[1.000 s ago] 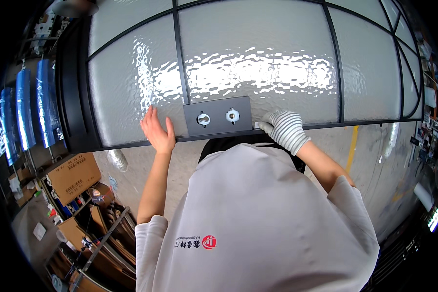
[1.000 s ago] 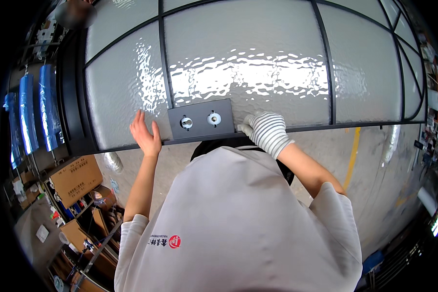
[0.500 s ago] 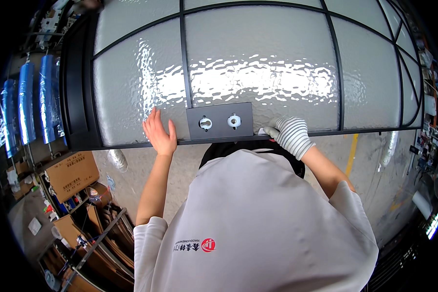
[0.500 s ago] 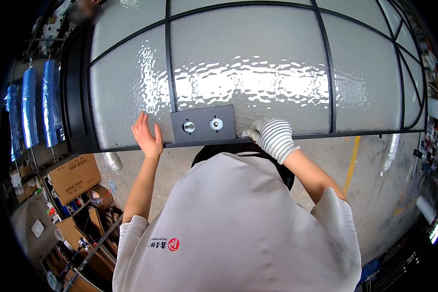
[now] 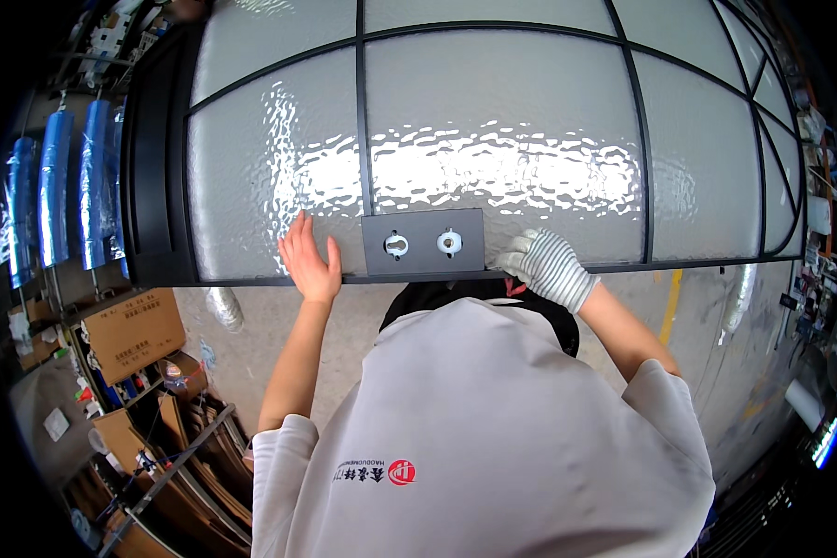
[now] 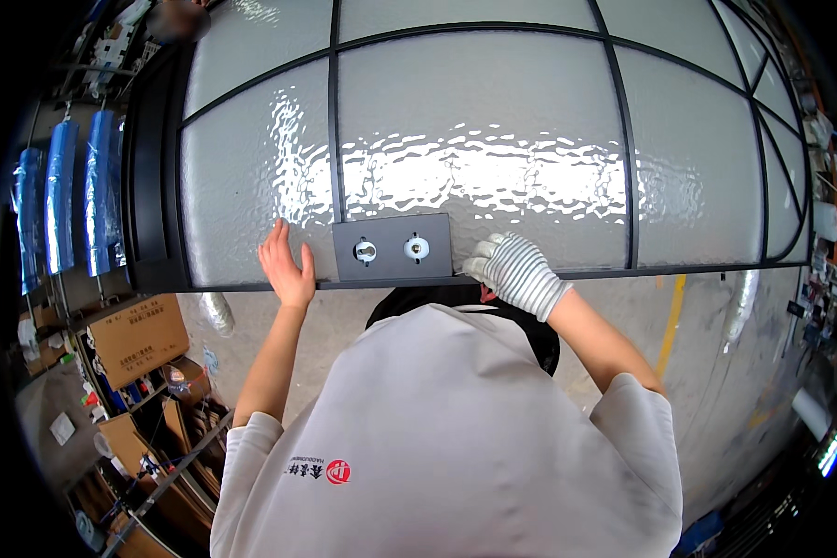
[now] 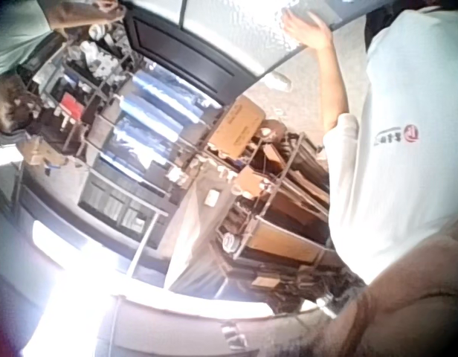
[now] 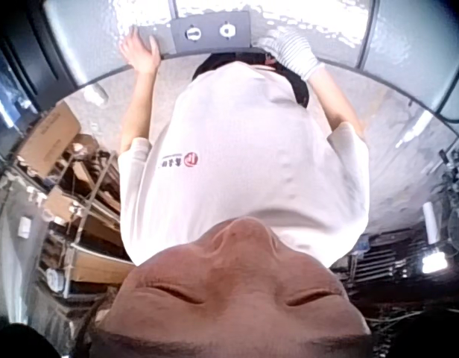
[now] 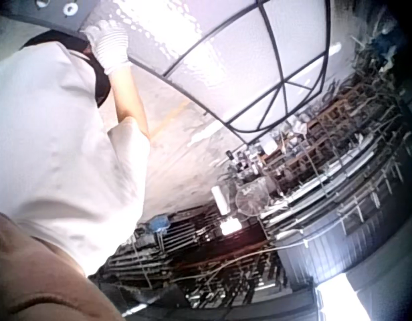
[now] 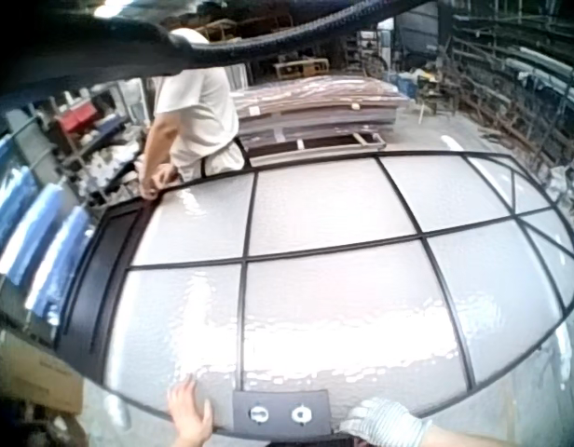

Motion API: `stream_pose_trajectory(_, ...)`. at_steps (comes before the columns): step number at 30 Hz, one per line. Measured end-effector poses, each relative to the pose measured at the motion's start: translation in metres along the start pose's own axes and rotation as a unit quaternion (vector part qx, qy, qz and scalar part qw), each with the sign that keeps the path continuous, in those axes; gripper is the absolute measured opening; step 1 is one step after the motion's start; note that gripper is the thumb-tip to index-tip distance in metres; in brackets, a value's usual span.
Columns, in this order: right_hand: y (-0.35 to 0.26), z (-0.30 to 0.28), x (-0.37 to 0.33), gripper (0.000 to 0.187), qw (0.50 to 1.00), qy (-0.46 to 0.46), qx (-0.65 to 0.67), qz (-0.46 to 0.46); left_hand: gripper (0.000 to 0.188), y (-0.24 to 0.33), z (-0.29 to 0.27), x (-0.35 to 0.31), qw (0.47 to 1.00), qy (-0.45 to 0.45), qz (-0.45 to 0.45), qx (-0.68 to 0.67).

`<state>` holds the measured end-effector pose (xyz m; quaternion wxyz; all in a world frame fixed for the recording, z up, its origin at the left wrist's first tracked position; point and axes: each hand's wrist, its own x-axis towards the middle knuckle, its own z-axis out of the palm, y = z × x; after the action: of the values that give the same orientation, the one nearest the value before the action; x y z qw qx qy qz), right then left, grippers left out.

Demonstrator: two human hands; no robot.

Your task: The person and a colleague assemble a large glass door with a black metal frame. They align the frame sections, fit the glass panels, and secure the hardware, including a lock plate, while working together in a workshop.

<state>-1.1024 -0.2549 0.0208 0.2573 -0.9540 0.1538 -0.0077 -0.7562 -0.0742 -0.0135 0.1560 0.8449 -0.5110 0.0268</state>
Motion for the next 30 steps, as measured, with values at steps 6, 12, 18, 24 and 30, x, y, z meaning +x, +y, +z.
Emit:
stream_pose_trajectory(6, 0.011, 0.002, -0.009, 0.014, 1.000, 0.014, 0.017, -0.010, 0.046, 0.000, 0.000, -0.001, 1.000, 0.000, -0.006, 0.001)
stream_pose_trajectory(12, 0.004, 0.005, -0.001, 0.017, 0.991, -0.045, 0.054, 0.118, 0.046, 0.001, 0.000, -0.001, 1.000, 0.000, -0.007, 0.004)
stream_pose_trajectory(18, -0.010, 0.001, 0.008, 0.022, 0.982, -0.038, 0.042, 0.183, 0.045, -0.003, 0.003, -0.001, 1.000, 0.006, -0.001, -0.003)
stream_pose_trajectory(24, -0.003, -0.017, 0.011, 0.023, 0.930, -0.083, 0.228, 0.276, 0.045, -0.003, 0.002, -0.001, 1.000, 0.005, 0.002, -0.005)
stream_pose_trajectory(30, -0.007, -0.005, 0.008, 0.024, 0.978, -0.078, 0.034, 0.190, 0.045, -0.002, 0.000, -0.001, 1.000, 0.008, 0.007, -0.003)
